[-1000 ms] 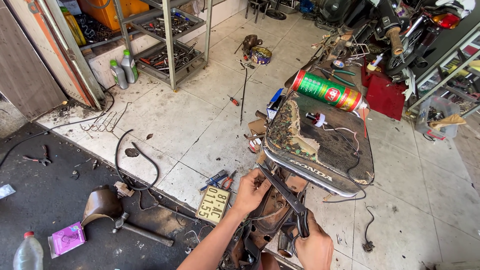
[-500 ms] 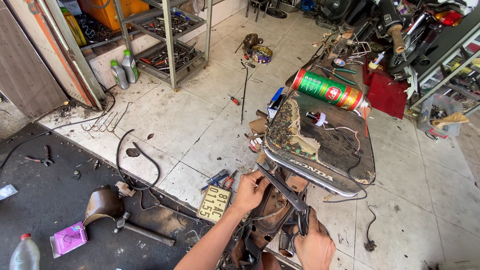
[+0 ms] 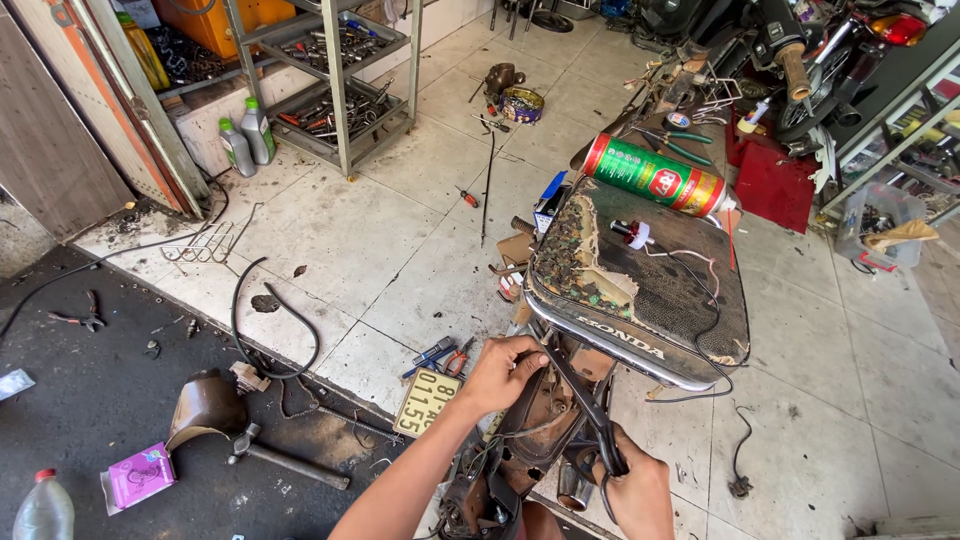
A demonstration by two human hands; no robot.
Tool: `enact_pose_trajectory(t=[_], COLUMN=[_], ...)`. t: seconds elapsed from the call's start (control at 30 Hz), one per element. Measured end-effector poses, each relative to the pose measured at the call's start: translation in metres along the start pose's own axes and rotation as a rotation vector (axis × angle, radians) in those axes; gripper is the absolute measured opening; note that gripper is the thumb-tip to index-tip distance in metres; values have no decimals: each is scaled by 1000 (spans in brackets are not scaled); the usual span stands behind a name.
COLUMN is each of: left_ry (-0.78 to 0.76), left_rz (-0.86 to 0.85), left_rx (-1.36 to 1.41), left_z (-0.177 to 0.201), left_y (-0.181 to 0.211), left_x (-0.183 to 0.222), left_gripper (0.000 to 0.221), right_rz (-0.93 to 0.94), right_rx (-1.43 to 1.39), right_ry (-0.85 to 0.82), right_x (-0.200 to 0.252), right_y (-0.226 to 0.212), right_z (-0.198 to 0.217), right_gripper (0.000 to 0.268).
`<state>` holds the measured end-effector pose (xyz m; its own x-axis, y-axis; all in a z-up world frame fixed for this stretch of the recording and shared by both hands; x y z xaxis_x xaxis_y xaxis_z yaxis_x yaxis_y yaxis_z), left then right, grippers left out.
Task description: Repairing the electrical wiring of a motorcycle's rear light assembly using scissors
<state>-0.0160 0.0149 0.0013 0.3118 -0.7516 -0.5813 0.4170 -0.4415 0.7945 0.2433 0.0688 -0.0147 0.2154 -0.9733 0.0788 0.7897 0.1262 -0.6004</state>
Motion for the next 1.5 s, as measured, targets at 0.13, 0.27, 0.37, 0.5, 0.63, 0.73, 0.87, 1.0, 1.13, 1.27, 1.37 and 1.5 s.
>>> enact_pose_trajectory(t=[0.13,0.27,0.37,0.5,0.63,0.73,0.87,1.0,1.13,1.27,1.37,1.5], left_ry=[-118,-217,-221,-229,-257,-208,-143,-79,-49,43,84,207], left_rz=[-25,-19,-61,-118,-31,39,-7,-23,-35,52,62,99], left_rx=[6,-5,25,83,255,380,360,322,286,431,442,398], left_z=[5,12,18,23,14,15,17,14,8,-1,-3,1], left_y=[0,7,7,2,-22,-26,-22,-14,-8,-16,-18,-3], left_x=[-7,-12,-13,-8,0,4,9,11,11,17,23,29], left_gripper=[11,6,6,10,8,11,9,13,13,22,16,17], right_rz=[1,61,109,-200,-244,-111,168,85,25,104,130,68], right_rx=[-100,34,-55,-472,-606,-322,-121,-109,-190,-183,-134,-142], right_ry=[-156,-319,-438,-664,-758,-618,-325,-58,-32,71,151,146], right_x=[-16,-35,-36,-21,-26,-27,-15,-3,11,11,18,10], right_y=[19,37,34,17,30,47,82,141,141,143,127,164], right_z=[8,12,16,20,14,3,-11,-33,-20,-16,-10,-29], right_gripper=[55,37,23,35,42,51,48,59,61,66,66,62])
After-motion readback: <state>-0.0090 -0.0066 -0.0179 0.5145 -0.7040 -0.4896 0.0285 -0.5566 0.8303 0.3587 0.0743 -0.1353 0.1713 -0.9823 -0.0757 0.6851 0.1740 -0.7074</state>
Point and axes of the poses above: each hand's wrist, its own x-axis away from the middle knuckle, its own z-axis out of the back of the hand, y = z × x, the point moved 1 cm from there along -x, towards the middle knuckle, and after that the axes turned 11 degrees about -z, right-handed, at the moved point
